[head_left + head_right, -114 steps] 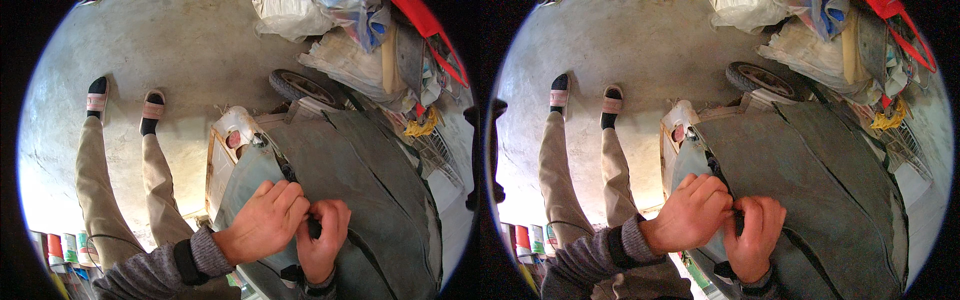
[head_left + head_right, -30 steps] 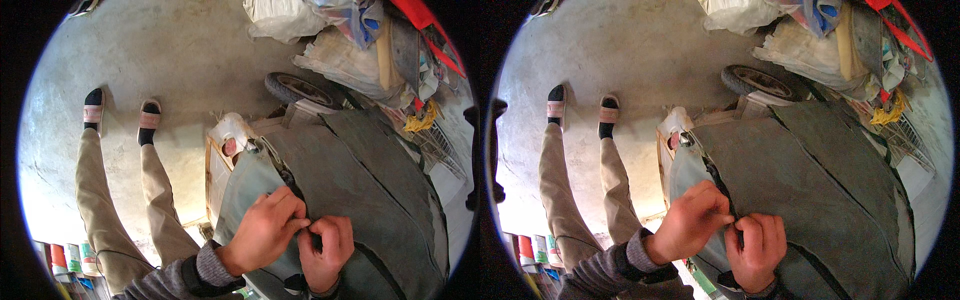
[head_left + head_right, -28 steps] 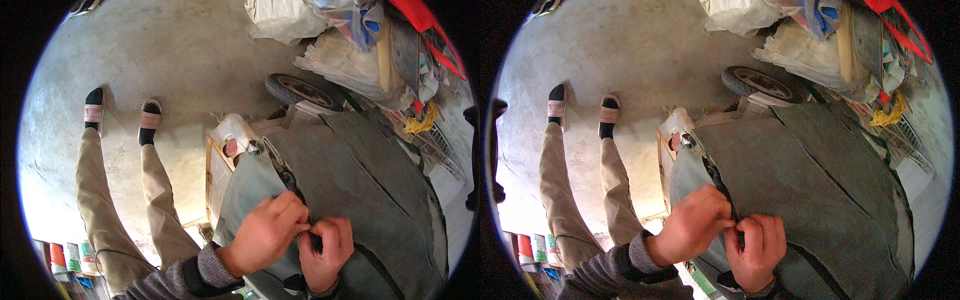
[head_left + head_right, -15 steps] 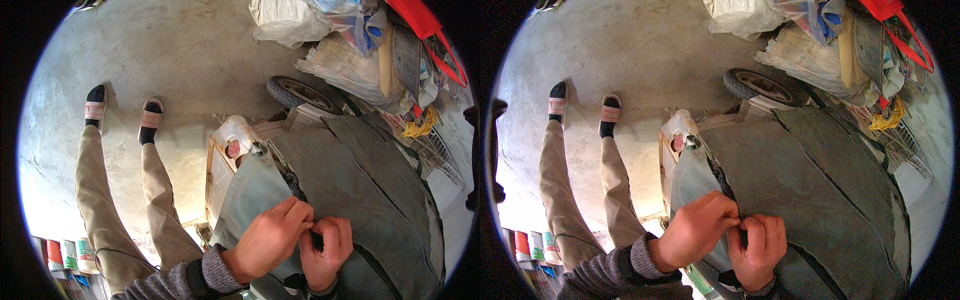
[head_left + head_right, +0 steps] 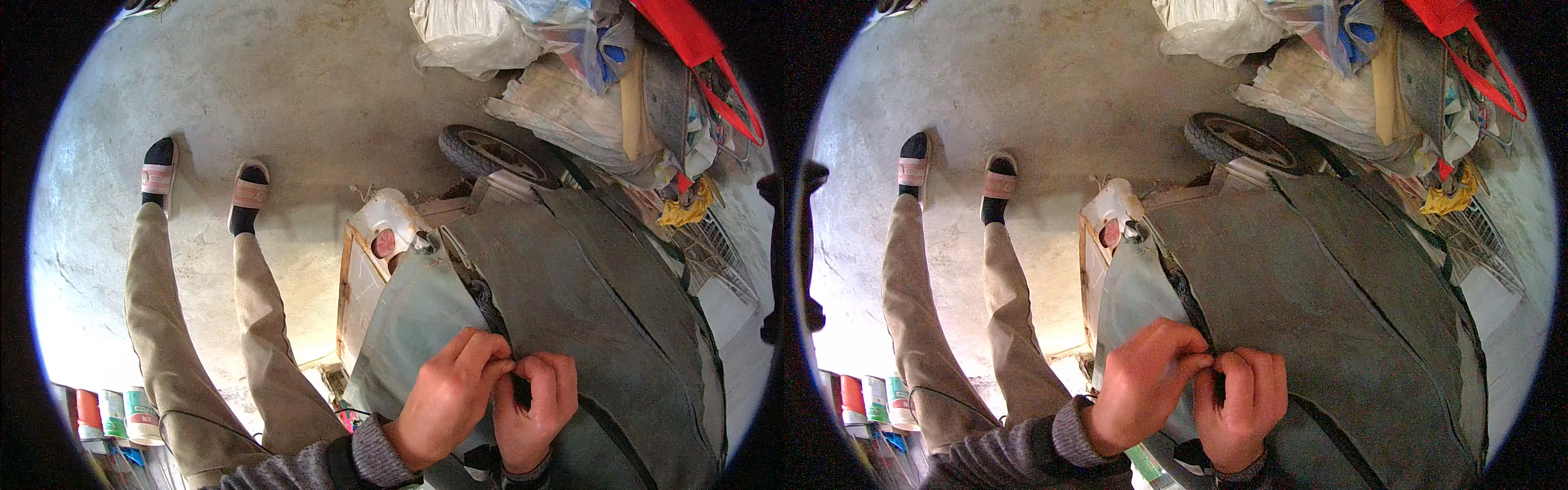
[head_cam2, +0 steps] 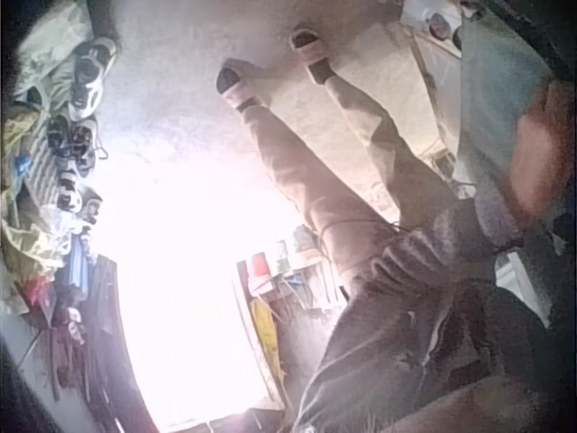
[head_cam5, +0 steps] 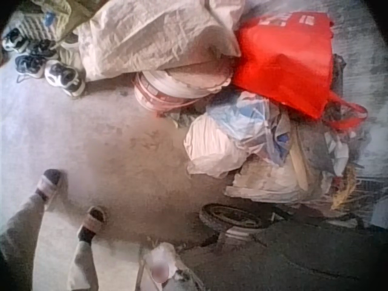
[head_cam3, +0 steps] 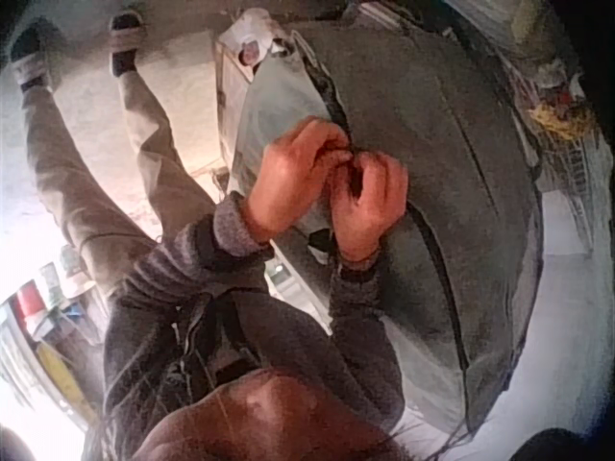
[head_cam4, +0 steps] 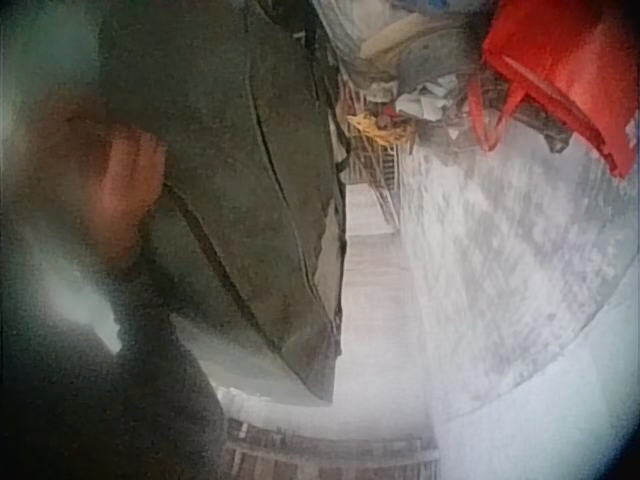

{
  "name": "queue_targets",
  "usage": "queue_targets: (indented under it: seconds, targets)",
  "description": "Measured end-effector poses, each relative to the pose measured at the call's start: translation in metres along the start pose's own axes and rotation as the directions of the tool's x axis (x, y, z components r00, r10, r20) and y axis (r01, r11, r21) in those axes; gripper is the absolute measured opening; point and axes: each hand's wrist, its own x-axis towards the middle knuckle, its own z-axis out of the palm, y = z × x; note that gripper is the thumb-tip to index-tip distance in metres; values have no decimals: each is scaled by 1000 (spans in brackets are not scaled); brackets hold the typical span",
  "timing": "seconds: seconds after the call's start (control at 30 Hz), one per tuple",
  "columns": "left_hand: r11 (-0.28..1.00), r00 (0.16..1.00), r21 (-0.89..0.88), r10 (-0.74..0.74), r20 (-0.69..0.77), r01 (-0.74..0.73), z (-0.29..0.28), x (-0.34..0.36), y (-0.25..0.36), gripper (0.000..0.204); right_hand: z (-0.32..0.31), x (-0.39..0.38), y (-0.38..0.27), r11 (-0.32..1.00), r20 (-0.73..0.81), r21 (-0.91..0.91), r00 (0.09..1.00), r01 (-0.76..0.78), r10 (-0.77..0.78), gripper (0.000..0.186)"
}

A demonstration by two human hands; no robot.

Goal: The person manipulates a zipper on a large gray fabric cover, repeatedly opening and closing it and adjusting the slider with both hands. The person repositions the cover and continues working on the zipper mechanism without using tools.

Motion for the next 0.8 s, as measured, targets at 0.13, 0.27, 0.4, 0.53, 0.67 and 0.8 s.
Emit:
queue_targets:
  seconds: [0.13, 0.27, 0.4, 0.53, 0.67, 0.8]
  targets:
    - [999, 1000, -50, 13, -8, -13, 0, 3, -2, 13, 1, 0, 1, 999, -11, -10, 999, 32, -32, 30]
    - [995, 998, -84, -58, 26, 60, 0, 6, -4, 13, -1, 0, 1, 1000, 9, -13, 1000, 28, -28, 29]
    - [997, 999, -72, -30, 42, 33, -2, 9, -6, 14, -4, 1, 2, 999, 32, -9, 999, 34, -34, 27]
    - [998, 997, -46, -27, 69, 30, -4, 12, -6, 13, -4, 1, 2, 1000, 36, -4, 999, 26, -25, 26]
    - [986, 982, -26, -168, -89, 166, -11, 18, -8, 9, -6, 0, 0, 1000, 44, 4, 999, 5, -5, 26]
    - [993, 994, -60, -101, -30, 99, -24, 9, -5, 11, -2, 1, 0, 1000, 6, 9, 1000, -28, 27, 26]
